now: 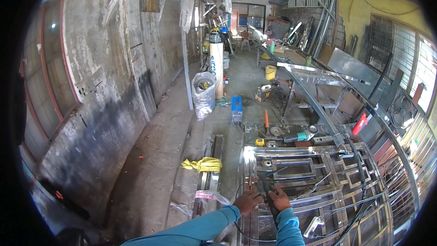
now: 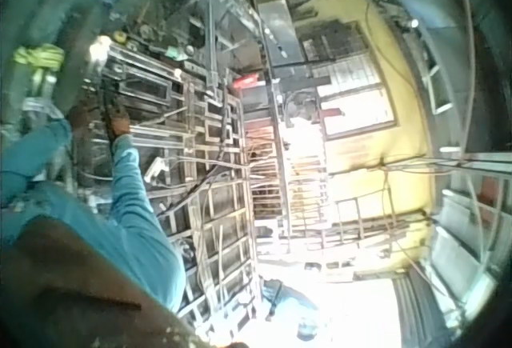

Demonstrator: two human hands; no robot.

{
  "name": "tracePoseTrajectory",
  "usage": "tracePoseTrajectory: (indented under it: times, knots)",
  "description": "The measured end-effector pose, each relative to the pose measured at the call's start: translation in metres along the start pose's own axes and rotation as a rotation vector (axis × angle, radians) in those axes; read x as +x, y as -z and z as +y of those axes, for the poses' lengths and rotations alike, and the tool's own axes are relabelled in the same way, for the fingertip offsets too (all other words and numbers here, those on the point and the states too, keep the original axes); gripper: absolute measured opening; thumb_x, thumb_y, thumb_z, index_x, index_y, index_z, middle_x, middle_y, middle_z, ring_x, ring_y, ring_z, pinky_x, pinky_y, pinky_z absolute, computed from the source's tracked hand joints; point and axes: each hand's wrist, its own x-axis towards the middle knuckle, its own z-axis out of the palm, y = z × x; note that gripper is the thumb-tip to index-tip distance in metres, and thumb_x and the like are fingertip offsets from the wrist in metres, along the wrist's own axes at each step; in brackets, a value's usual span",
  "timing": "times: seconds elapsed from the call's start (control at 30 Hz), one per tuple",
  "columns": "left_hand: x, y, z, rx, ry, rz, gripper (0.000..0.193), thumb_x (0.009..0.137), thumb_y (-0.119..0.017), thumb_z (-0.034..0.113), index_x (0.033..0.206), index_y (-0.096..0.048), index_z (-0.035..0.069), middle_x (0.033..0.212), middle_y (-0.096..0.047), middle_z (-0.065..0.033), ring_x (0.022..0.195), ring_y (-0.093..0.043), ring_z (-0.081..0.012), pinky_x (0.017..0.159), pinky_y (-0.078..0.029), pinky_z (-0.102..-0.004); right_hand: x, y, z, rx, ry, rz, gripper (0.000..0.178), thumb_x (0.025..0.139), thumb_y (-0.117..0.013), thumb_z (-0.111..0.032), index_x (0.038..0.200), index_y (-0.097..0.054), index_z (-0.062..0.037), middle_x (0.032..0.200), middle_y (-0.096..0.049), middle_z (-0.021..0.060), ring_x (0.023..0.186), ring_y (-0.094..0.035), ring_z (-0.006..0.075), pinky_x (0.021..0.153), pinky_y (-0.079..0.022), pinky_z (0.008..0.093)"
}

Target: The person welds components of a metal frame with a welding torch and welding rods.

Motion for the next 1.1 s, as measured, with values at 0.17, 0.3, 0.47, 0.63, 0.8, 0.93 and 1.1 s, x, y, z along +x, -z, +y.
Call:
tracePoseTrajectory:
  times: [0.17, 0.3, 0.47, 0.63, 0.8, 0.93, 1.1]
  knots:
    - [-0.001, 0.002, -0.001, 0.010, 0.020, -0.049, 0.063, 0.071, -0.084, 0.025, 0.126, -0.057, 0.009, 0.128, -0.057, -0.0140, 0.128, -0.051, -0.0364, 0.106, -0.044, -0.0491, -0.008, -0.008, -0.009, 0.171, -0.057, 0.012, 0.056, 0.092, -0.070, -0.033, 0.138, -0.056, -0.0033, 0.126, -0.065, 0.0229, 0.113, -0.067, 0.0331, 0.097, -0.051, 0.0399]
    - [0.002, 0.003, 0.003, -0.041, -0.001, -0.072, 0.064, 0.070, -0.084, 0.024, 0.126, -0.056, 0.009, 0.128, -0.058, -0.0133, 0.128, -0.052, -0.0350, 0.106, -0.045, -0.0487, 0.030, -0.014, 0.074, -0.174, 0.326, 0.298, 0.067, 0.091, -0.072, -0.031, 0.145, -0.046, -0.0023, 0.104, -0.072, 0.0196, 0.095, -0.072, 0.0306, 0.085, -0.055, 0.0375]
    - [0.000, 0.006, 0.004, -0.030, 0.023, -0.064, 0.063, 0.071, -0.083, 0.023, 0.126, -0.056, 0.009, 0.127, -0.059, -0.0124, 0.128, -0.052, -0.0347, 0.105, -0.045, -0.0487, 0.031, 0.001, 0.053, 0.126, -0.060, -0.174, 0.069, 0.091, -0.071, -0.033, 0.145, -0.044, 0.0028, 0.130, -0.062, 0.0257, 0.115, -0.066, 0.0375, 0.100, -0.050, 0.0422]
    - [0.002, 0.002, 0.004, -0.021, 0.014, -0.065, 0.061, 0.071, -0.084, 0.023, 0.123, -0.057, 0.010, 0.127, -0.059, -0.0121, 0.128, -0.052, -0.0343, 0.104, -0.045, -0.0484, 0.016, -0.009, 0.049, -0.034, 0.238, 0.182, 0.068, 0.089, -0.074, -0.031, 0.144, -0.047, -0.0011, 0.133, -0.061, 0.0238, 0.120, -0.062, 0.0332, 0.102, -0.047, 0.0400]
    - [0.002, 0.005, 0.004, -0.040, 0.021, -0.045, 0.042, 0.079, -0.075, 0.018, 0.118, -0.060, 0.012, 0.127, -0.060, -0.0121, 0.122, -0.057, -0.0331, 0.104, -0.045, -0.0480, 0.009, -0.008, 0.036, -0.037, 0.169, 0.186, 0.069, 0.088, -0.074, -0.031, 0.143, -0.046, -0.0005, 0.129, -0.063, 0.0236, 0.117, -0.064, 0.0349, 0.101, -0.048, 0.0416]
    - [0.000, 0.001, 0.000, -0.014, 0.019, -0.001, 0.042, 0.079, -0.075, 0.018, 0.118, -0.060, 0.012, 0.126, -0.060, -0.0117, 0.122, -0.057, -0.0330, 0.103, -0.045, -0.0481, -0.006, 0.002, -0.018, 0.063, -0.024, -0.136, 0.065, 0.090, -0.073, -0.028, 0.143, -0.046, -0.0009, 0.119, -0.067, 0.0231, 0.104, -0.070, 0.0345, 0.092, -0.054, 0.0419]
    - [0.005, 0.002, 0.001, -0.039, -0.026, -0.073, 0.063, 0.071, -0.084, 0.023, 0.125, -0.056, 0.008, 0.128, -0.057, -0.0138, 0.130, -0.051, -0.0357, 0.102, -0.047, -0.0489, 0.020, 0.005, 0.058, -0.137, 0.306, 0.221, 0.063, 0.093, -0.069, -0.030, 0.145, -0.047, -0.0027, 0.113, -0.065, 0.0206, 0.092, -0.064, 0.0302, 0.081, -0.050, 0.0392]
